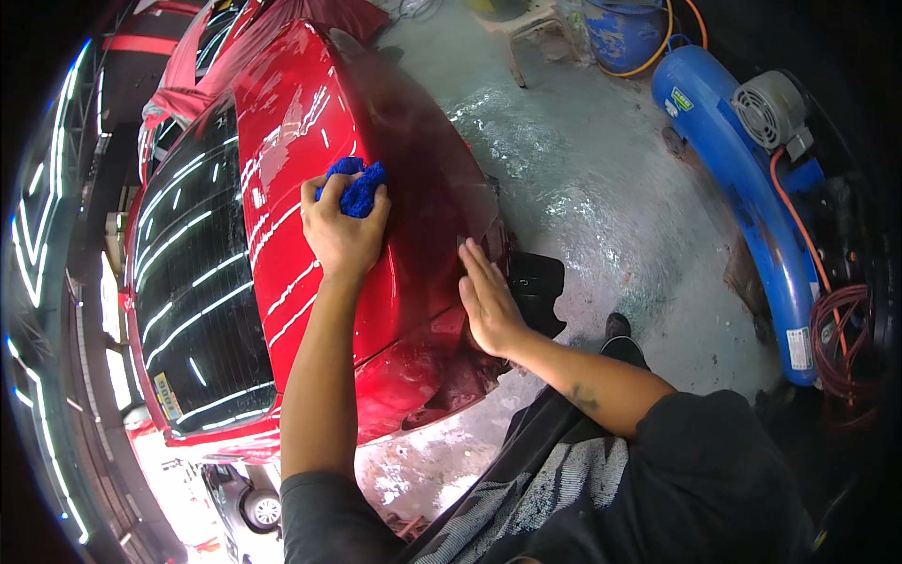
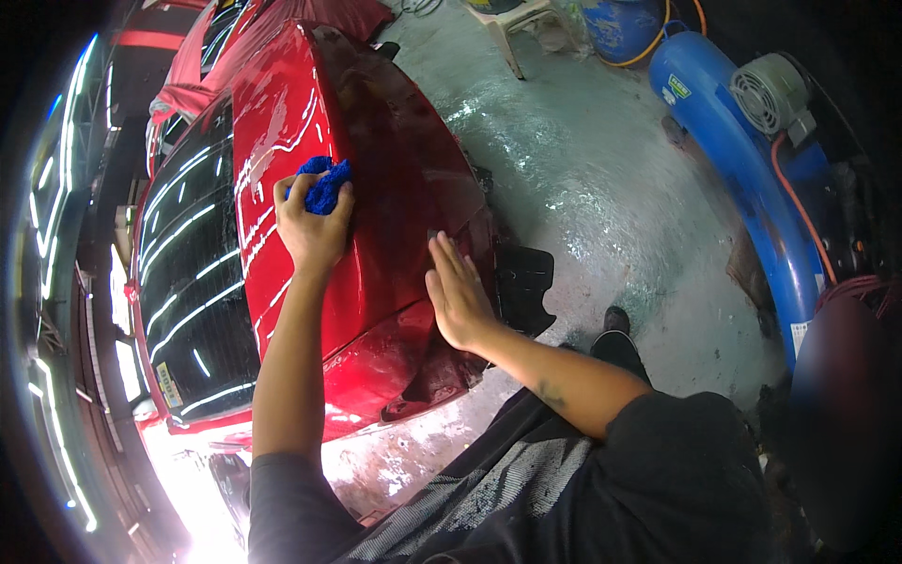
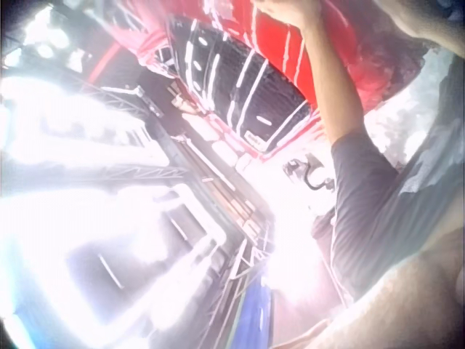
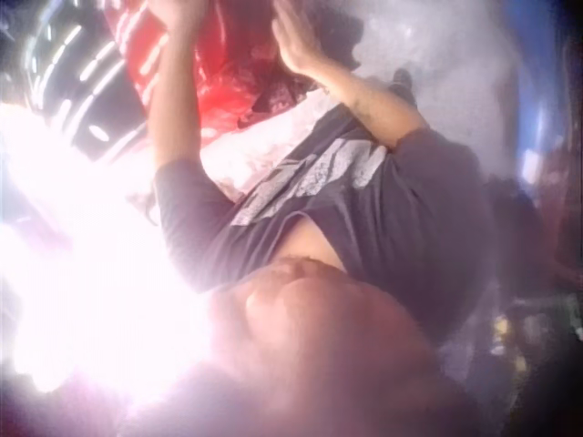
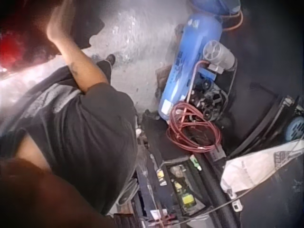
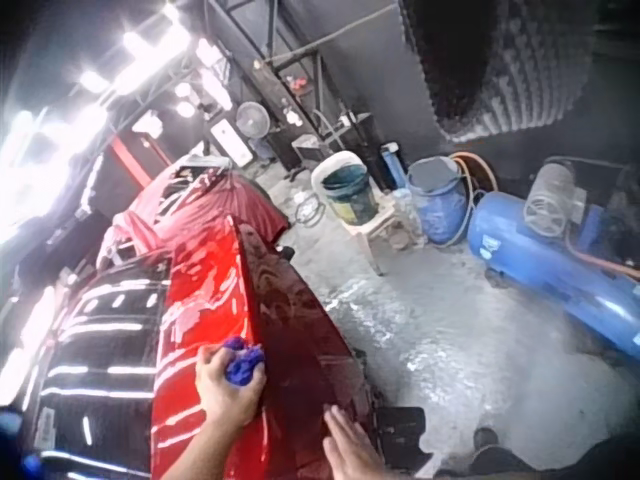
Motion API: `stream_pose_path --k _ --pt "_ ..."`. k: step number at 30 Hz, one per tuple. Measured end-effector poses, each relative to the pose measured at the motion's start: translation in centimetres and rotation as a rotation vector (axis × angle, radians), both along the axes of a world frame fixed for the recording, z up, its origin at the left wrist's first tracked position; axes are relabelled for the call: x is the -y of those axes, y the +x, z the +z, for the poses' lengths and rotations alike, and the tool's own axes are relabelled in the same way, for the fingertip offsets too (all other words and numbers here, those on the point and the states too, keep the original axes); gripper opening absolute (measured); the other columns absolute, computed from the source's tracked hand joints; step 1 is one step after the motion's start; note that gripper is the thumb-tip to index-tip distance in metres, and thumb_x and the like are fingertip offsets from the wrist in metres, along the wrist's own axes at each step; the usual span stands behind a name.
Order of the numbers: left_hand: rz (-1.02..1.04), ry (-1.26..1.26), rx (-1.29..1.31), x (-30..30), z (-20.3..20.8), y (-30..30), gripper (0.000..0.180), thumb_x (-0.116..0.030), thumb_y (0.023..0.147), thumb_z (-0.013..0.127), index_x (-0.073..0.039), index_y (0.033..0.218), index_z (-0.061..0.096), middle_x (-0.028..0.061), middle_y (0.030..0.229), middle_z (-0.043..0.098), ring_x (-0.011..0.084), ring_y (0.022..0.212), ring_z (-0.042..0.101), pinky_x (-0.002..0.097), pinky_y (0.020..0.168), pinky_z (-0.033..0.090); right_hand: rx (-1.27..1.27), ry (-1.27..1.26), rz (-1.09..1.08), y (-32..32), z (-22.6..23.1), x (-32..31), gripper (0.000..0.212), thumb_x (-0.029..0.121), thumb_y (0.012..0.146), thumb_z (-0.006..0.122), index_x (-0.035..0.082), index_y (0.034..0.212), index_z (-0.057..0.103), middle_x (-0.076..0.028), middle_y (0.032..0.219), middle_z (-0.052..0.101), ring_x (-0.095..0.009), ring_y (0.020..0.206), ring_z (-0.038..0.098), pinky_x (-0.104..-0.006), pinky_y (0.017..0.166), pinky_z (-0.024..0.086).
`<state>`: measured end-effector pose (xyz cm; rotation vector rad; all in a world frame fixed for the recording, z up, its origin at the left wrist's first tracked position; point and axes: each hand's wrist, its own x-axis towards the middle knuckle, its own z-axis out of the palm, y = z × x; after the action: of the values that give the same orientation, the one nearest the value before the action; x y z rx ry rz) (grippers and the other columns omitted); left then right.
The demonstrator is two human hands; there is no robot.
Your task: The person scrubs the rear trunk and side panels of a red car using a blue sponge and a small abrasive pad. They repeatedly wipe the surface, occasionally dipping the sponge into a bucket of water to rinse it.
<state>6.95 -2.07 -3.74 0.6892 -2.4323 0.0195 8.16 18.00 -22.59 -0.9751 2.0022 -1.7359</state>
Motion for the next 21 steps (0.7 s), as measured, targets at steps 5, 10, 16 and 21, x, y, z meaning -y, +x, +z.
stream_pose_path --k 5,10,16,21 --pt "-0.170 0.016 -0.014 -0.7 0.4 -3.8 0.030 -0.026 0.076 0.090 -0.010 0.099 0.080 0.0141 0.114 0.068 0.0353 0.100 0.073 0.0490 0.087 0.061 0.528 -0.013 -0.011 -14.2 -8.9 6.5 0.063 0.042 0.122 0.032 -0.004 0.163 0.046 -0.030 0.168 0.048 -0.046 0.157 0.045 -0.0476 0.131 0.036" --pt "-0.141 -0.037 0.022 1.1 0.2 0.3 0.029 -0.022 0.075 0.090 -0.008 0.098 0.078 0.0144 0.110 0.068 0.0353 0.099 0.072 0.0482 0.086 0.060 0.180 0.054 0.049 -1.7 -0.1 1.9 0.066 0.042 0.122 0.032 -0.007 0.166 0.037 -0.032 0.174 0.036 -0.044 0.165 0.032 -0.0535 0.135 0.026" --pt "-0.261 -0.008 -0.012 0.5 -0.8 -4.8 0.031 -0.015 0.073 0.092 -0.009 0.101 0.080 0.0147 0.107 0.069 0.0342 0.102 0.070 0.0461 0.087 0.060 0.478 0.031 -0.070 -15.1 -15.5 8.3 0.061 0.042 0.121 0.035 -0.008 0.148 0.055 -0.035 0.157 0.055 -0.048 0.149 0.051 -0.0517 0.124 0.041" --pt "-0.177 -0.058 0.099 1.2 -0.5 -1.6 0.033 -0.007 0.071 0.091 -0.008 0.102 0.078 0.0169 0.106 0.072 0.0348 0.105 0.069 0.0459 0.092 0.058 0.405 0.116 0.147 -8.4 -6.3 4.3 0.062 0.036 0.122 0.032 -0.011 0.160 0.044 -0.036 0.172 0.037 -0.044 0.165 0.032 -0.0468 0.136 0.026"
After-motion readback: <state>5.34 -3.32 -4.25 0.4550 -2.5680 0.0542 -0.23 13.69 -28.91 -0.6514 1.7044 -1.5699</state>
